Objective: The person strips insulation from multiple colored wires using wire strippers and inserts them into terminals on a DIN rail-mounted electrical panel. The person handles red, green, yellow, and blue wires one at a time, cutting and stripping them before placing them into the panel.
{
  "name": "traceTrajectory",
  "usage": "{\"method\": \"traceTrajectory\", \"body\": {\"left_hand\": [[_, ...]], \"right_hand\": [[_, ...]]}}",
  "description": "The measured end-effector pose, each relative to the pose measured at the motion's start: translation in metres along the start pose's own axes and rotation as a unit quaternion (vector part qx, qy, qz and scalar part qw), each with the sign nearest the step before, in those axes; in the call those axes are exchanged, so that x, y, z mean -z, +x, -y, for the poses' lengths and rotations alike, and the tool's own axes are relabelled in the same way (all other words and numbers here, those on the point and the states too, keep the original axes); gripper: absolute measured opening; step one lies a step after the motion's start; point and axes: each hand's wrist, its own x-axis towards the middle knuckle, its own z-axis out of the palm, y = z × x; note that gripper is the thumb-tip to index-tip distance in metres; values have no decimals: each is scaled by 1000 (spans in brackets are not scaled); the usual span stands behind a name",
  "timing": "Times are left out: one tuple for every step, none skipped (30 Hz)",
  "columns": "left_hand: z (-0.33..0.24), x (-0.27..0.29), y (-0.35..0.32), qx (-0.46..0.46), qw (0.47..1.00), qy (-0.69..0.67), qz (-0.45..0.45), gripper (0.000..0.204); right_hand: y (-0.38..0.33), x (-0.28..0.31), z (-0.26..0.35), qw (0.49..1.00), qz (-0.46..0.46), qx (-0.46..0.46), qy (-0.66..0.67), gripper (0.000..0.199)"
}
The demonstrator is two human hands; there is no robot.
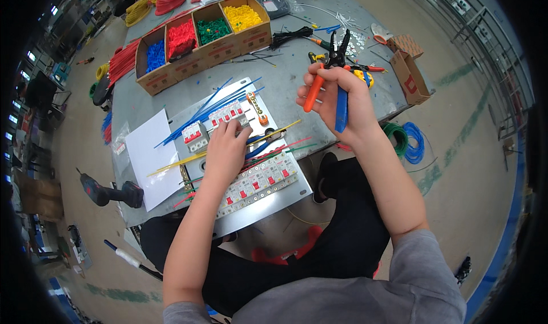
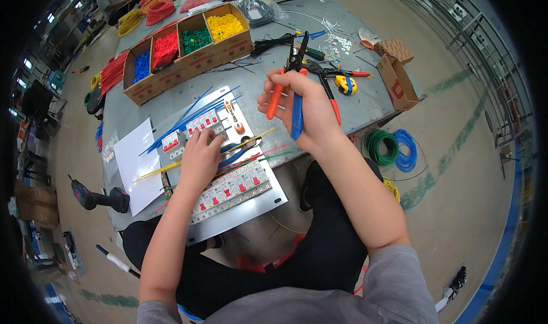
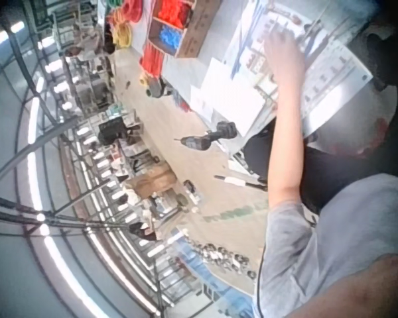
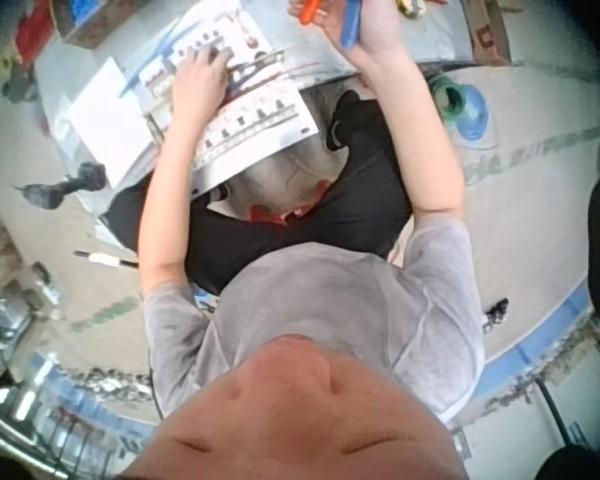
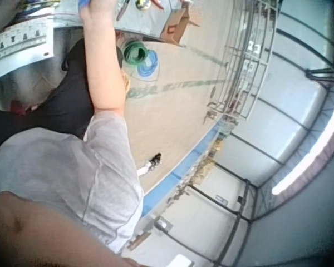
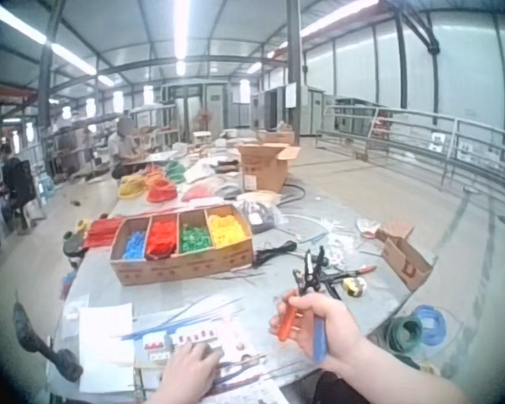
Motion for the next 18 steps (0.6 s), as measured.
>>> {"method": "traceTrajectory", "body": {"left_hand": [[0,0,0,-5,1000,12,6,15],[-1,1,0,-11,1000,4,20,15],[-3,3,-1,-16,999,-6,33,16],[-4,4,-1,-21,999,-15,45,16],[-3,2,-1,-27,999,-12,44,18],[-4,2,-1,-24,999,-11,48,18],[-4,1,-1,-21,998,-10,52,19],[-4,1,-1,-18,998,-9,56,19],[-2,-2,-1,-21,998,-1,58,19],[-1,-5,-1,-23,998,7,59,20],[1,-7,-1,-25,998,15,61,20],[2,-9,-2,-21,998,14,58,20],[3,-10,-2,-17,998,12,55,20],[5,-12,-2,-11,999,12,52,21],[6,-14,-2,-17,999,-11,36,15],[7,-17,-2,-22,999,-2,33,14],[8,-19,-1,-28,999,7,31,12],[8,-21,-1,-33,999,16,29,10]], "right_hand": [[-2,0,2,1000,-3,3,-7,22],[-3,1,2,1000,-2,3,-7,22],[-4,2,3,1000,-1,2,-8,23],[-5,3,4,1000,0,1,-10,23],[-5,4,4,1000,5,-1,-12,23],[-6,4,4,1000,9,-3,-14,23],[-6,4,3,1000,14,-6,-17,24],[-6,5,3,1000,19,-7,-19,24],[-5,4,1,999,25,-8,-21,24],[-5,3,0,999,32,-9,-24,24],[-5,2,0,999,25,-8,-25,24],[-5,0,-1,999,22,-9,-27,24],[-4,-3,-2,999,19,-11,-28,24],[-5,-4,-3,999,18,-8,-26,25],[-5,-4,-3,999,18,-5,-28,25],[-5,-4,-4,999,18,-3,-29,25],[-3,-2,-4,999,25,2,-37,27],[-1,-1,-5,999,24,5,-42,27]]}}
